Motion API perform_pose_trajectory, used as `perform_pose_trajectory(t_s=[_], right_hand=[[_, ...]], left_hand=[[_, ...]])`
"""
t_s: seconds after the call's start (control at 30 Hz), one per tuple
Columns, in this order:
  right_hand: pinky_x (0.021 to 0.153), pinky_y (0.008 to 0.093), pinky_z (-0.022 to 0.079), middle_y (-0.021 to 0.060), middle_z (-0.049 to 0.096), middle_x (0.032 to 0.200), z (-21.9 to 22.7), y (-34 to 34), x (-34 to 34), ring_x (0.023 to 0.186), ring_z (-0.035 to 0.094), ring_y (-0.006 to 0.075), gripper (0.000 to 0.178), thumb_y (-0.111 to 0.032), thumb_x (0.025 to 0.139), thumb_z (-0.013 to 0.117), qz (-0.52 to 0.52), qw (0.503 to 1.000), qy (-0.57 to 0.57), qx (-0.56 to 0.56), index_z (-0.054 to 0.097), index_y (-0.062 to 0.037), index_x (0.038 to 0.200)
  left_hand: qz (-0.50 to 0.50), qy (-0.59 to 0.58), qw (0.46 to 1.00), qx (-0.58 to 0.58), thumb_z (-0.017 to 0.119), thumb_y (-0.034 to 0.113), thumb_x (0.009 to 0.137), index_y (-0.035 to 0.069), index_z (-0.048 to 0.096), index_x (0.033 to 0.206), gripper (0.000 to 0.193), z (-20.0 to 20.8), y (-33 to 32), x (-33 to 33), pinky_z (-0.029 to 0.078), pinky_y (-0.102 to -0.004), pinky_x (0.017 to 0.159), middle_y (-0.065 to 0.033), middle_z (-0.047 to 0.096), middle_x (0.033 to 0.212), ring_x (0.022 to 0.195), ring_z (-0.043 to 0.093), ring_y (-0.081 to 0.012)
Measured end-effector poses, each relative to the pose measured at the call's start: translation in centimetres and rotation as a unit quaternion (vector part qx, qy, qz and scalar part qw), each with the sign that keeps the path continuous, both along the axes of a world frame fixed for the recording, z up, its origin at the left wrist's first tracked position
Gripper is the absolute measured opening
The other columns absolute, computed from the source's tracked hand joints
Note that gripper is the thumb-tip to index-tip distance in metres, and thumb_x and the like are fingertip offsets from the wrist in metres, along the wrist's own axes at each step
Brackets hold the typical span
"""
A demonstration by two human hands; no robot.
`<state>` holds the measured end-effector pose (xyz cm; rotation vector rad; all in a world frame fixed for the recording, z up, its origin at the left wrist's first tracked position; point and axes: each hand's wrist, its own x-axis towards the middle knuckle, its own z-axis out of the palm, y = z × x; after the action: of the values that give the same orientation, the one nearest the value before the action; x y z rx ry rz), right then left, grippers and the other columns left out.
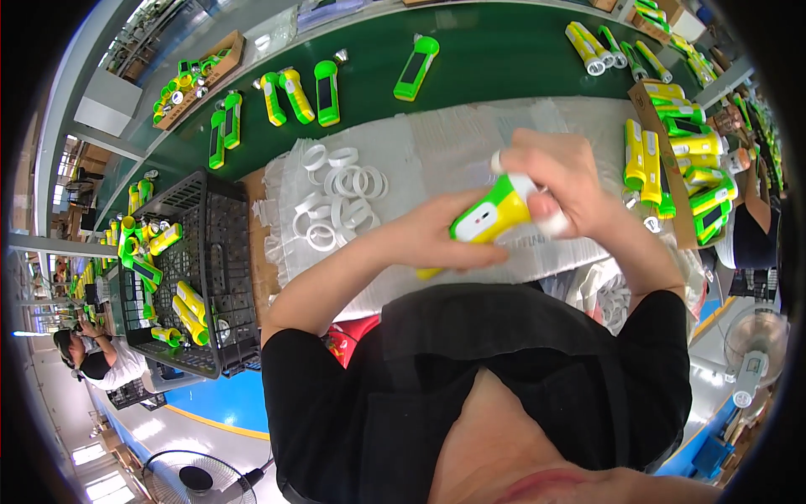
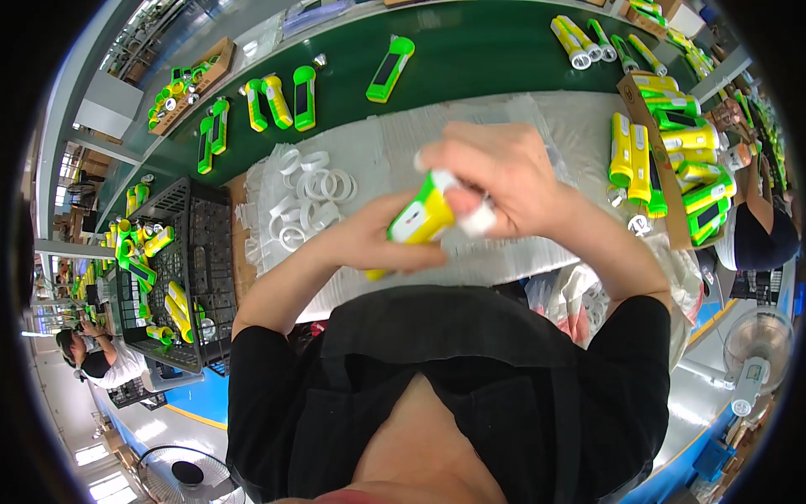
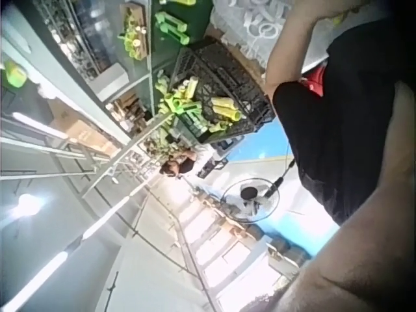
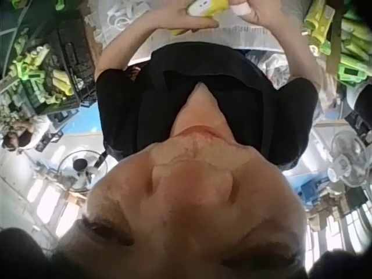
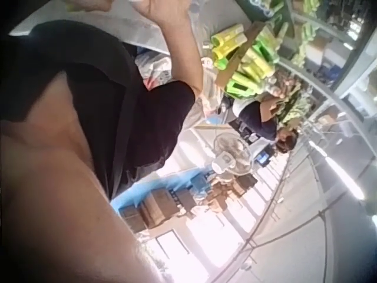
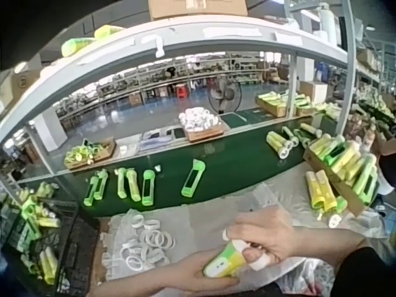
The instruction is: Assembling flashlights by attaching heads and components on a factory production line.
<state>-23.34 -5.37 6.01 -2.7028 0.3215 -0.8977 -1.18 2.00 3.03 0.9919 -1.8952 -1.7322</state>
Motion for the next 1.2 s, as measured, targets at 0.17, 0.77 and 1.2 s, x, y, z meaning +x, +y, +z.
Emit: perform_pose_trajectory(t_s=[0.17, 0.77, 1.2], right_hand=[[0.086, 0.0469, 0.047, 0.0221, 0.065, 0.103, -10.5, -11.8, 5.5, 0.101, 0.060, 0.0418, 0.058, -0.055, 0.095, 0.028, -0.411, 0.871, -0.026, 0.269, 0.059, -0.0095, 0.114], [0.089, 0.0439, 0.048, 0.0122, 0.062, 0.121, -16.2, -31.3, -5.4, 0.109, 0.059, 0.0342, 0.052, -0.051, 0.088, 0.057, -0.658, 0.746, 0.097, -0.028, 0.057, -0.0110, 0.121], [0.068, 0.0303, 0.050, 0.0108, 0.061, 0.090, -9.3, -4.3, 5.1, 0.076, 0.062, 0.0189, 0.045, -0.031, 0.086, 0.063, -0.022, 0.673, -0.272, 0.688, 0.049, -0.0027, 0.119]], left_hand=[[0.177, -0.385, 0.805, -0.416, 0.067, 0.027, 0.082, 0.011, 0.039, 0.138, 0.065, -7.3, -14.6, 0.7, 0.053, -0.0454, 0.064, -0.0183, 0.066, 0.085, 0.072, 0.065, -0.0360], [0.258, -0.404, 0.823, -0.305, 0.072, 0.037, 0.079, 0.008, 0.024, 0.147, 0.088, -10.5, -27.7, 5.5, 0.053, -0.0447, 0.084, -0.0251, 0.058, 0.110, 0.099, 0.063, -0.0387], [0.313, -0.121, 0.807, -0.486, 0.066, 0.026, 0.090, 0.006, 0.066, 0.109, 0.027, -3.7, -9.9, 1.8, 0.051, -0.0318, 0.062, -0.0095, 0.069, 0.096, 0.073, 0.066, -0.0242]])
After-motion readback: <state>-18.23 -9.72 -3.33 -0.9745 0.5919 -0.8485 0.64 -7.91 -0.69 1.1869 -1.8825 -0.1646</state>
